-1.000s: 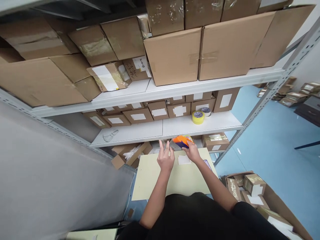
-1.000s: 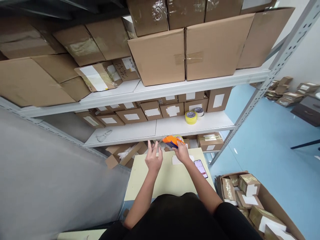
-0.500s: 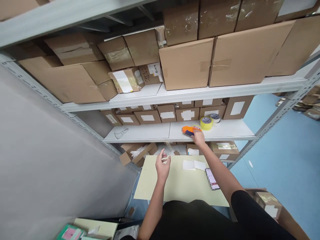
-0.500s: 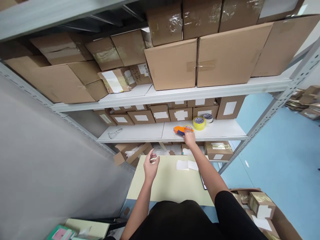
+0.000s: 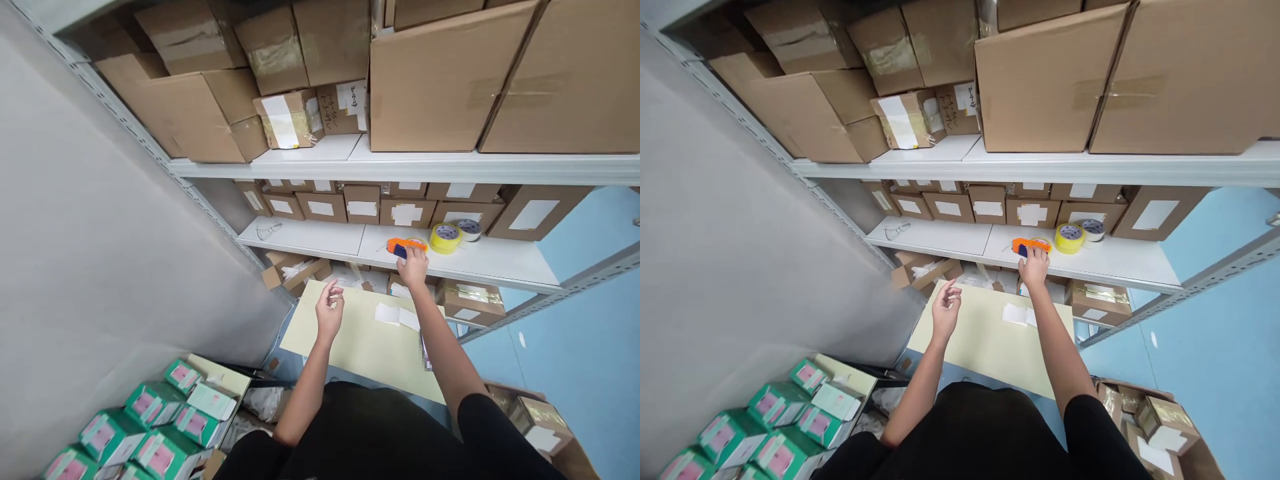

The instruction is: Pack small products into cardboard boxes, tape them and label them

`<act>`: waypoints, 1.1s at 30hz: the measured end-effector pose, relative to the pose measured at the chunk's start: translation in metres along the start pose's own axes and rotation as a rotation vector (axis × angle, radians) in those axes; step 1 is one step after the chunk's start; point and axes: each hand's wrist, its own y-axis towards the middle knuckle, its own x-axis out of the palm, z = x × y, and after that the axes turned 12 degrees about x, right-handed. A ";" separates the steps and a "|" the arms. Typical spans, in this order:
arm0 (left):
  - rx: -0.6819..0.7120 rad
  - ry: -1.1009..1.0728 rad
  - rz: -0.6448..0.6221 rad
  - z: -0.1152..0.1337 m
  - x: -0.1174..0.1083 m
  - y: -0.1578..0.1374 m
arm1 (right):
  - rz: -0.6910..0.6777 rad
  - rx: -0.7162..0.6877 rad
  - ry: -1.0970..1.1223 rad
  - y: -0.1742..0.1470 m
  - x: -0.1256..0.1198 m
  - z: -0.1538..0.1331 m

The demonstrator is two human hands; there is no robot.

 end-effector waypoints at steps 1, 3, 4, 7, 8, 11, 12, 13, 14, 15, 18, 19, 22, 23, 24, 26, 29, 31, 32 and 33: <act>-0.016 -0.006 0.005 -0.004 -0.002 -0.003 | 0.000 -0.034 0.038 -0.010 0.002 -0.003; -0.048 -0.022 0.026 -0.012 -0.007 -0.008 | -0.020 -0.126 0.137 -0.034 0.011 -0.010; -0.065 -0.027 0.041 -0.016 -0.010 -0.011 | -0.026 -0.161 0.192 -0.047 0.018 -0.015; -0.115 -0.024 0.087 -0.027 -0.021 -0.021 | -0.075 -0.213 0.323 -0.089 0.042 -0.032; -0.129 -0.020 0.099 -0.030 -0.026 -0.025 | -0.111 -0.223 0.354 -0.104 0.051 -0.039; -0.143 -0.012 0.138 -0.034 -0.044 -0.037 | -0.282 -0.254 0.441 -0.147 0.074 -0.064; -0.132 -0.005 0.155 -0.035 -0.053 -0.041 | -0.345 -0.264 0.466 -0.160 0.080 -0.074; -0.117 0.006 0.175 -0.035 -0.062 -0.045 | -0.404 -0.275 0.487 -0.172 0.086 -0.084; -0.102 0.022 0.200 -0.036 -0.072 -0.049 | -0.458 -0.287 0.501 -0.184 0.091 -0.094; -0.090 0.040 0.232 -0.037 -0.084 -0.053 | -0.506 -0.301 0.509 -0.195 0.096 -0.104; -0.107 0.081 0.376 -0.043 -0.123 -0.068 | -0.628 -0.364 0.511 -0.223 0.109 -0.138; -0.129 0.083 0.433 -0.046 -0.138 -0.074 | -0.661 -0.391 0.511 -0.233 0.114 -0.151; -0.195 0.070 0.570 -0.056 -0.186 -0.093 | -0.734 -0.476 0.514 -0.261 0.128 -0.193; -0.211 0.065 0.603 -0.058 -0.203 -0.099 | -0.752 -0.499 0.515 -0.272 0.133 -0.208; -0.224 0.062 0.631 -0.060 -0.220 -0.106 | -0.770 -0.519 0.515 -0.284 0.138 -0.223; -0.239 0.064 0.684 -0.064 -0.256 -0.119 | -0.806 -0.552 0.519 -0.309 0.148 -0.254; -0.264 0.076 0.774 -0.071 -0.310 -0.141 | -0.877 -0.608 0.528 -0.352 0.162 -0.300; -0.293 0.099 0.841 -0.078 -0.345 -0.156 | -0.925 -0.654 0.535 -0.382 0.171 -0.328; -0.310 0.113 0.868 -0.081 -0.363 -0.165 | -0.945 -0.677 0.538 -0.397 0.176 -0.341; -0.326 0.127 0.890 -0.084 -0.381 -0.173 | -0.963 -0.701 0.540 -0.412 0.181 -0.354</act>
